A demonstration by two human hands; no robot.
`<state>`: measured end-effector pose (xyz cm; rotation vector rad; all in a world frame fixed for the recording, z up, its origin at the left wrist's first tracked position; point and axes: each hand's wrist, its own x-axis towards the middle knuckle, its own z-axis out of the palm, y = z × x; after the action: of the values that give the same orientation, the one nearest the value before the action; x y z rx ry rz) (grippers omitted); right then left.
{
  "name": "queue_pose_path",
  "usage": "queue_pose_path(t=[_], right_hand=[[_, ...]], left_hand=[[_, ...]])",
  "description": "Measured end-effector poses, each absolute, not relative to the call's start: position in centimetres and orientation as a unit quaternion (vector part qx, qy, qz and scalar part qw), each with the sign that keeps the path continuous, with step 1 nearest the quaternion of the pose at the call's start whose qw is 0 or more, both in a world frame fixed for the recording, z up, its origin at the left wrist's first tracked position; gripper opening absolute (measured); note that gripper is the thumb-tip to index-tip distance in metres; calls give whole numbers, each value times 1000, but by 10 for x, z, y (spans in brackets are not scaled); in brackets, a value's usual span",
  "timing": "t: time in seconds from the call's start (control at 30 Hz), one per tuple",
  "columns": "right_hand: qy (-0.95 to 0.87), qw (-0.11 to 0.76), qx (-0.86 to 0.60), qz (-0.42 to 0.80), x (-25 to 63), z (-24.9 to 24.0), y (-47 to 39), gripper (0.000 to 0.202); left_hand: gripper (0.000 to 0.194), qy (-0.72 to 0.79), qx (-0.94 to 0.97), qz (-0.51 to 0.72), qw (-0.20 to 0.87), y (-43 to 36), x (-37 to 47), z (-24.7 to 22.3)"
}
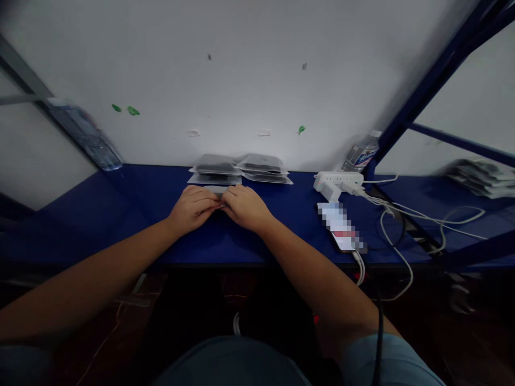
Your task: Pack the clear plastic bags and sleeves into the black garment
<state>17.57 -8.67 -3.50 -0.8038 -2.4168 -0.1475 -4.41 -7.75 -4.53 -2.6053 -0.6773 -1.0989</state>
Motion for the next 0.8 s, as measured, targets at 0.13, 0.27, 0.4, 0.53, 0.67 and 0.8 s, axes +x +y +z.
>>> queue_pose_path(t=[0.13,0.27,0.4,0.53,0.67,0.8], right_hand=[[-913,277,-291,-70,174,-34,-87,14],[-911,264,-307,-75,174,-31,-89,20],[-908,249,-319,-106,174,-28,-92,22],[-892,260,-346,-129,174,-27,-95,12],[-880,275,-366,-128,174,-27,-94,10],[-884,293,-347,-110,175,-30,-88,20]], left_hand=[[19,-232,-892,-370,119,-77,-44,-45],[21,-232,-893,-362,133,-77,-44,-43],[22,-232,-891,-360,153,-78,-44,-40],[20,-249,-879,-383,138,-77,-44,-39],[19,-261,-862,-418,121,-76,-43,-38],[17,-255,-863,-418,120,-81,-42,-36]])
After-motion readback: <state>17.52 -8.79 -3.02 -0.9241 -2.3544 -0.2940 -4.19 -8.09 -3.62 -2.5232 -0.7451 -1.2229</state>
